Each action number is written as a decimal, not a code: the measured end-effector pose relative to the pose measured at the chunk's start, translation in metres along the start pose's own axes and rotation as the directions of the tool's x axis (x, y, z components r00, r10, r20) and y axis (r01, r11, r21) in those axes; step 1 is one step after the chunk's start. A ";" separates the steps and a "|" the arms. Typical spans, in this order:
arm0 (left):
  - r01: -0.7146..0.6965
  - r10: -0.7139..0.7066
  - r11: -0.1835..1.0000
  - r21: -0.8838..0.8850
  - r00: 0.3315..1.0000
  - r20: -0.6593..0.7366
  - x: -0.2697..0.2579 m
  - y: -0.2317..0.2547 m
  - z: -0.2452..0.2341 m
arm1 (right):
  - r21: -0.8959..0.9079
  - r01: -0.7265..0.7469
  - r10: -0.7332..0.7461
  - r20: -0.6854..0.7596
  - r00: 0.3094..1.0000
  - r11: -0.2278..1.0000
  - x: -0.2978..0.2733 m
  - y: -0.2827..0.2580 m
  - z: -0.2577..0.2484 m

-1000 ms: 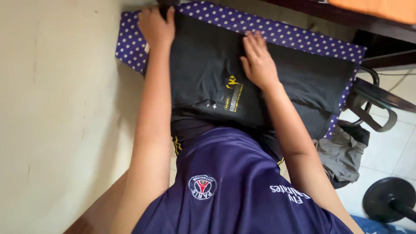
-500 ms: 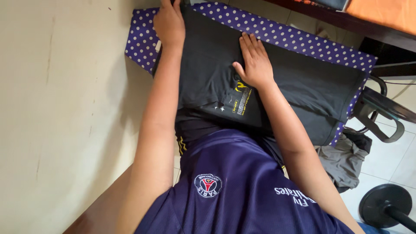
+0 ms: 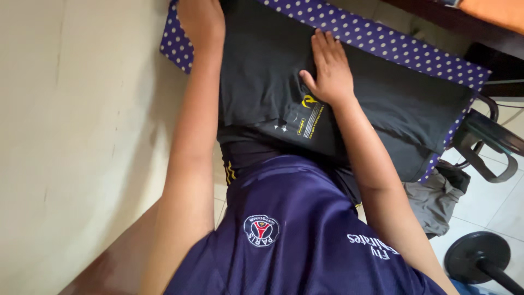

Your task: The person irons a black t-shirt on a polka-dotted ironing board. They smooth the fabric with their hands, use an electric iron to press the shirt, and flip it over to iron the other side.

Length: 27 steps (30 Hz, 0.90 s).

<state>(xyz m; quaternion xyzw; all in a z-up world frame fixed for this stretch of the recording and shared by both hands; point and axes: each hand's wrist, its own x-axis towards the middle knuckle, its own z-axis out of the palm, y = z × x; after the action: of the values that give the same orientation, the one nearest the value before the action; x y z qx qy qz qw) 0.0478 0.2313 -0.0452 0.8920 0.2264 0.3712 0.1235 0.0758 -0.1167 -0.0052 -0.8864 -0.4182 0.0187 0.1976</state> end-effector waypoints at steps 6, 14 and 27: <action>0.296 -0.290 0.955 0.025 0.911 0.292 -0.068 0.033 -0.111 | 0.083 -0.006 0.009 -0.038 0.999 0.996 -0.008 0.005 0.004; 0.277 -0.276 0.959 0.057 0.871 0.406 -0.115 0.045 -0.144 | 0.028 0.446 -0.427 -0.242 0.871 0.895 -0.030 -0.030 -0.021; 0.350 -0.280 0.930 -0.109 0.870 0.405 -0.134 0.040 -0.134 | 0.047 0.508 -0.492 -0.186 0.850 0.860 -0.062 -0.082 -0.021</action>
<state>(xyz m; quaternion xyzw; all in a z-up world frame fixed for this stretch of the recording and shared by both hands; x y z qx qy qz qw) -0.1191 0.1368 -0.0181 0.8831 0.3066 0.1838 0.3040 -0.0202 -0.1236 0.0357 -0.7349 -0.6151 -0.0883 0.2716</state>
